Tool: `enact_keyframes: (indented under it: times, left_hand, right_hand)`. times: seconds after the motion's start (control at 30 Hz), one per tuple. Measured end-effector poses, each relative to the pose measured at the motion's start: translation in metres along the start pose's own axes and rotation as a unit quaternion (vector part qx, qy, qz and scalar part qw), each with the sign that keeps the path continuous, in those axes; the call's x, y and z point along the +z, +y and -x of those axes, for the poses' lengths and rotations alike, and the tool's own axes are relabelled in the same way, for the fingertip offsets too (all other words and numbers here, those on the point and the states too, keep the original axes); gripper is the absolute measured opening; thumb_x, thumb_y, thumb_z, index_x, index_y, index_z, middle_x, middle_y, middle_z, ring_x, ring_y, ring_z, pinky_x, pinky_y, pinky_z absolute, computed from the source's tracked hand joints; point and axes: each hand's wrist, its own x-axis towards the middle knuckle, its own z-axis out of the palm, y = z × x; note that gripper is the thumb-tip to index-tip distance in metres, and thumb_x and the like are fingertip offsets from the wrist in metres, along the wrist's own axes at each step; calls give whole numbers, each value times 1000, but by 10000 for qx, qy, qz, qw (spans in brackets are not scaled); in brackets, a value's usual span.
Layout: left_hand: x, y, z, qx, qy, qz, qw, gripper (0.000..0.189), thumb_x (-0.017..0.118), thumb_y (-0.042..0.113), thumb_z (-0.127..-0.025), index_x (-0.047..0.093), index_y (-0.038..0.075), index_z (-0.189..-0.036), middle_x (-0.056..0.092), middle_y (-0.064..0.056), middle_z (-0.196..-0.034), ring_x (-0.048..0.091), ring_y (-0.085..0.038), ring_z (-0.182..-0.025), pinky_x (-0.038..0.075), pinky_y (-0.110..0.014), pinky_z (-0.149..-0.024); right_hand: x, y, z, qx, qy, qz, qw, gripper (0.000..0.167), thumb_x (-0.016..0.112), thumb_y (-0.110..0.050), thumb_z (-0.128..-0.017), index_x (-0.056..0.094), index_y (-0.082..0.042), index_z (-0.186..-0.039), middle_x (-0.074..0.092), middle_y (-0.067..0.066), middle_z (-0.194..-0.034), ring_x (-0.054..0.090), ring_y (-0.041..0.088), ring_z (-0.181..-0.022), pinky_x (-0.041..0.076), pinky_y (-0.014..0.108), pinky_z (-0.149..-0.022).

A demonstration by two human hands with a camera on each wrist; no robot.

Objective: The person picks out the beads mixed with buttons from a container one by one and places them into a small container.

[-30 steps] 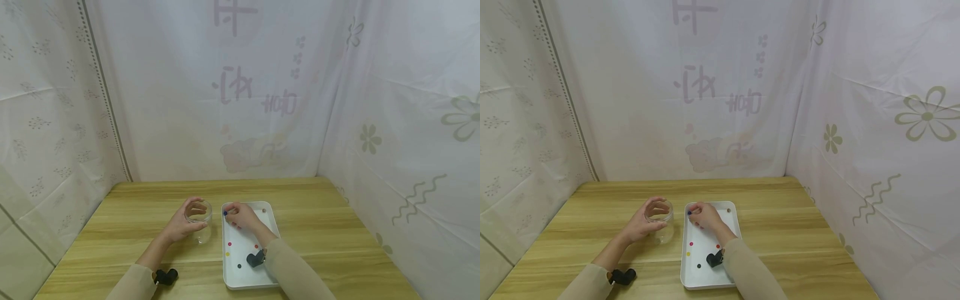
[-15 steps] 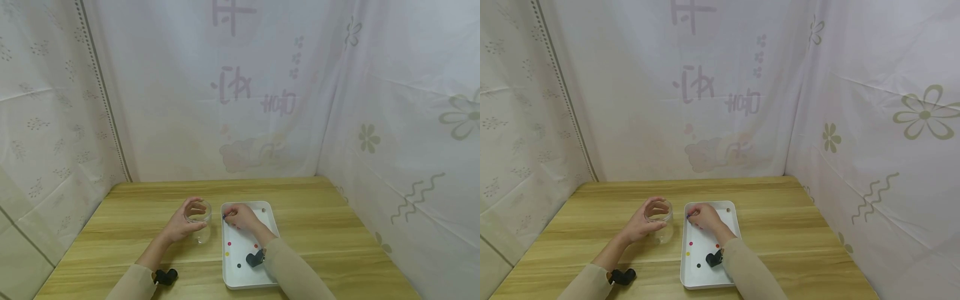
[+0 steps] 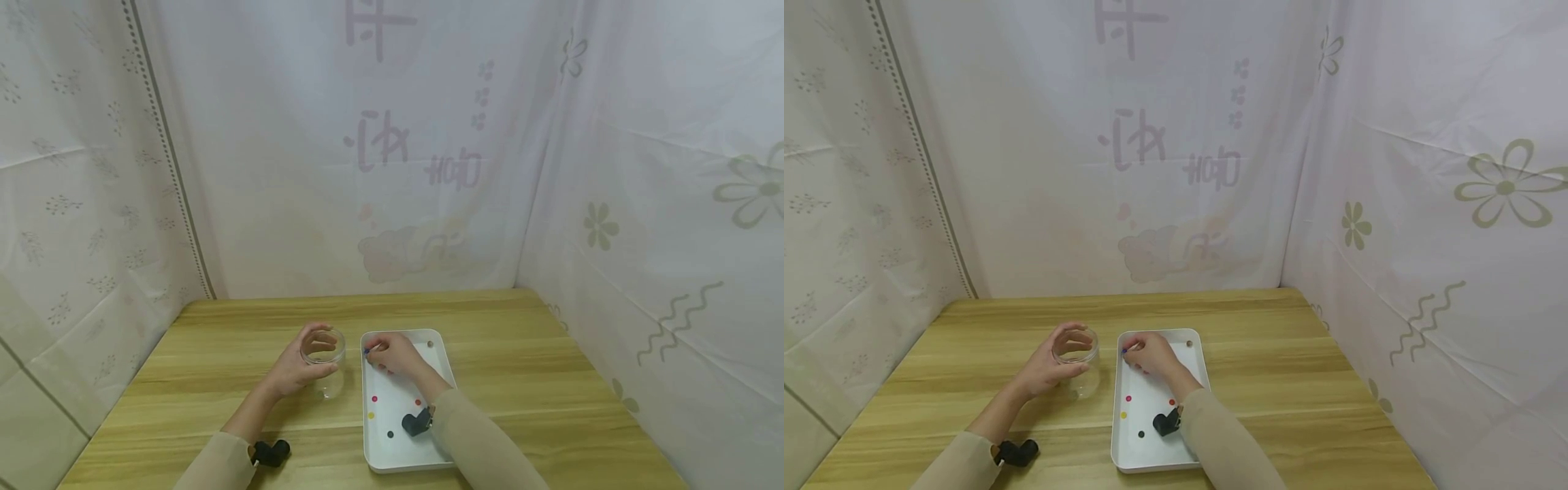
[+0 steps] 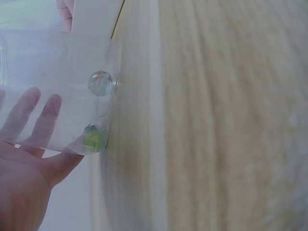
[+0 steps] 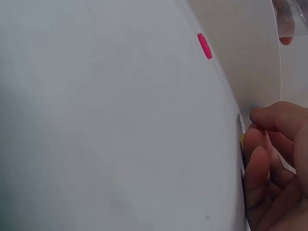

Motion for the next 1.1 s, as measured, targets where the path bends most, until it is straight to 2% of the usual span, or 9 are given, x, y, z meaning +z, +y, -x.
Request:
enact_keyframes:
  times: [0.23, 0.53, 0.8, 0.93, 1.1]
  left_hand:
    - [0, 0, 1, 1, 15, 36, 10000, 76, 85, 9, -95, 41, 5, -156, 58, -33, -146, 56, -61, -138, 62, -52, -100]
    - [0, -1, 1, -22, 14, 80, 10000, 75, 85, 10, -95, 41, 7, -157, 58, -33, -147, 54, -62, -139, 61, -47, -98]
    - [-1, 0, 1, -101, -22, 99, 9999, 77, 85, 11, -96, 39, 5, -158, 56, -35, -148, 54, -61, -140, 62, -47, -99]
    - [0, 2, 1, -94, -21, 94, 9999, 79, 85, 10, -96, 37, 1, -158, 56, -35, -147, 55, -60, -140, 62, -46, -98]
    - [0, 3, 1, -74, 15, 90, 9999, 78, 84, 9, -96, 37, 2, -158, 56, -35, -147, 56, -59, -139, 62, -43, -97]
  right_hand:
    - [0, -1, 0, 0, 24, -108, 9999, 19, 78, -18, -97, 79, -16, -116, 71, -4, -84, 60, 11, -63, 51, 24, -55]
    - [-7, -8, 1, -79, 57, -281, 9996, 17, 76, -17, -101, 80, -15, -117, 76, -2, -90, 66, 12, -68, 52, 25, -56]
    - [-15, -16, 4, -219, 128, -636, 9977, 21, 76, -19, -103, 78, -11, -122, 82, 10, -104, 72, 15, -72, 54, 24, -57]
    - [-19, -21, 5, -217, 143, -788, 9966, 22, 75, -22, -104, 78, -12, -124, 82, 13, -109, 73, 14, -74, 54, 25, -58]
    - [-26, -30, 7, -323, 87, -1076, 9936, 26, 76, -24, -104, 76, -10, -126, 80, 19, -116, 73, 13, -75, 53, 25, -58]
